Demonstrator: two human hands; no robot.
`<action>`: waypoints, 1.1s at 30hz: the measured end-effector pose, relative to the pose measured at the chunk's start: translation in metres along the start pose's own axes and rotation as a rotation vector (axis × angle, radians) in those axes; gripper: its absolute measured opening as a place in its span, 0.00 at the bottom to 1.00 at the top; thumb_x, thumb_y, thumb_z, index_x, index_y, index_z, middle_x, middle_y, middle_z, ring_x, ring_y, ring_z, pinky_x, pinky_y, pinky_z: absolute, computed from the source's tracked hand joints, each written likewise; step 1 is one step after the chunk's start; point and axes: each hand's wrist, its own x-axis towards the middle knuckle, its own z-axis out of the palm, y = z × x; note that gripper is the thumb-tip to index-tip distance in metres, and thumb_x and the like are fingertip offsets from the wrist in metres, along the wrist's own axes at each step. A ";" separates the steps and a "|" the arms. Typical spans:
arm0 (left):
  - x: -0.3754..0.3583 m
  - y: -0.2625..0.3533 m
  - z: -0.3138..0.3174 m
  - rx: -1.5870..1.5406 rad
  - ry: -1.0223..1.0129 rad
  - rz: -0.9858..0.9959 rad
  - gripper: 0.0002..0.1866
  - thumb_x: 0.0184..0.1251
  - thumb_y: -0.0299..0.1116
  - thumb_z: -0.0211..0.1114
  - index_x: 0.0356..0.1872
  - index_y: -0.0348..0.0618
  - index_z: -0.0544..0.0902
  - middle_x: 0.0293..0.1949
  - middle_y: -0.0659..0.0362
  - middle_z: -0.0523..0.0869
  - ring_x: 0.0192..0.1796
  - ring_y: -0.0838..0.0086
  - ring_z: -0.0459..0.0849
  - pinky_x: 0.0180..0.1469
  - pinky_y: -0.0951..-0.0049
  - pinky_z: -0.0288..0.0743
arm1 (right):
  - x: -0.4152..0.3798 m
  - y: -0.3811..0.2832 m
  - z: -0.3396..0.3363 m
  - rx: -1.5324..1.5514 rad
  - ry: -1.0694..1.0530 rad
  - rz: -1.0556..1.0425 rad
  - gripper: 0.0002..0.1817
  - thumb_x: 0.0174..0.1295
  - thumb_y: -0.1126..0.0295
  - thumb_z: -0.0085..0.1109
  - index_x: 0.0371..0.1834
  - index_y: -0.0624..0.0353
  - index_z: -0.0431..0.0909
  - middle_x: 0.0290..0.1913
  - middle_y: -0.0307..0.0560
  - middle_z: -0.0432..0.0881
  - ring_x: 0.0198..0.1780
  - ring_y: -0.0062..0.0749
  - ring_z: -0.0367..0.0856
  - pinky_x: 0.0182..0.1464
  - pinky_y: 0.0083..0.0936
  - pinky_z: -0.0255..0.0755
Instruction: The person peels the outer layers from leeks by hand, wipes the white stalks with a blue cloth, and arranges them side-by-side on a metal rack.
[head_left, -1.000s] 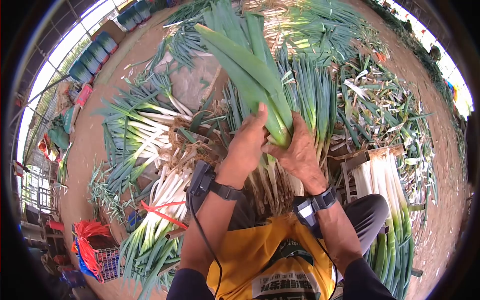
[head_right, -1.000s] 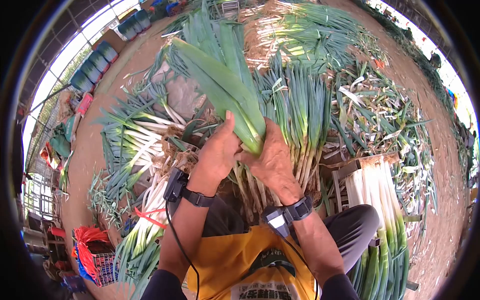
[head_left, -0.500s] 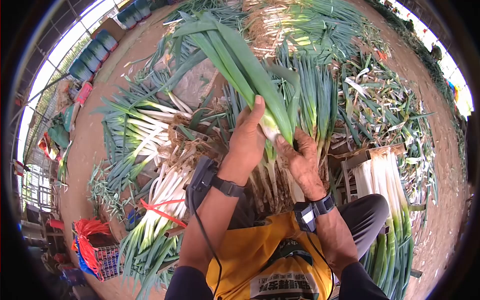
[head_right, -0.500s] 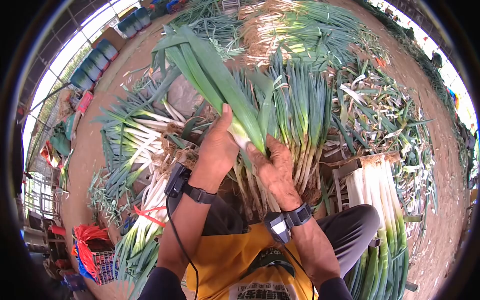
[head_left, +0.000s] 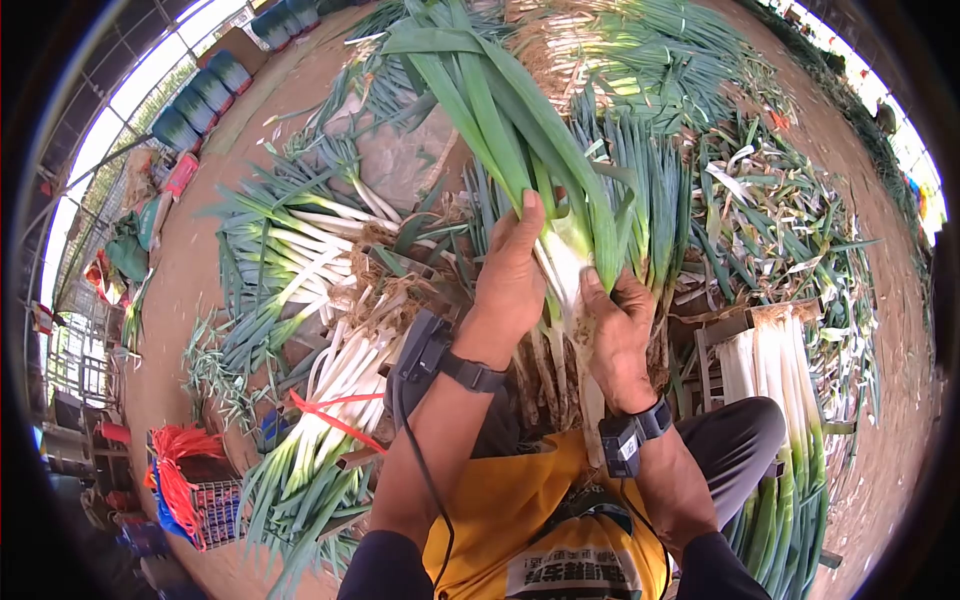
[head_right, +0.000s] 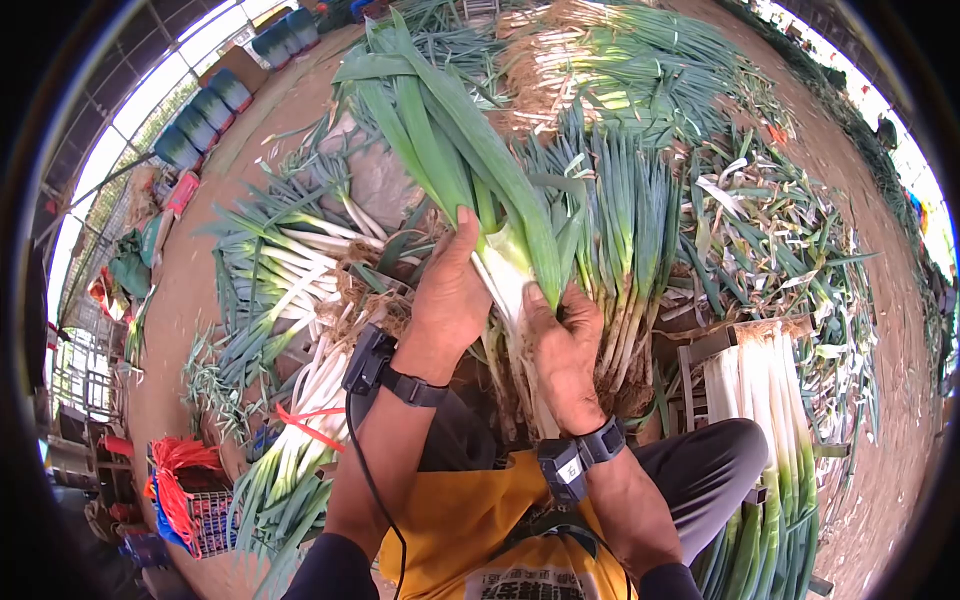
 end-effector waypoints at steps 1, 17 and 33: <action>-0.001 0.002 0.001 0.024 -0.005 0.007 0.31 0.75 0.55 0.61 0.61 0.34 0.75 0.57 0.55 0.82 0.59 0.70 0.79 0.64 0.66 0.71 | 0.001 0.000 -0.001 -0.005 0.002 0.003 0.12 0.71 0.75 0.59 0.55 0.64 0.82 0.45 0.36 0.85 0.43 0.17 0.77 0.47 0.19 0.71; -0.001 -0.003 -0.005 0.097 -0.058 -0.030 0.27 0.76 0.47 0.62 0.65 0.38 0.73 0.60 0.56 0.81 0.63 0.69 0.77 0.67 0.62 0.69 | 0.016 -0.018 -0.007 -0.187 -0.071 0.089 0.12 0.68 0.67 0.65 0.45 0.68 0.84 0.35 0.39 0.85 0.32 0.18 0.74 0.36 0.22 0.69; -0.005 0.018 -0.001 0.015 0.200 -0.027 0.25 0.70 0.58 0.66 0.39 0.44 0.75 0.27 0.65 0.71 0.28 0.75 0.69 0.36 0.71 0.67 | 0.009 -0.001 -0.004 0.537 0.143 0.178 0.12 0.75 0.70 0.56 0.58 0.59 0.75 0.47 0.42 0.84 0.45 0.29 0.84 0.47 0.30 0.81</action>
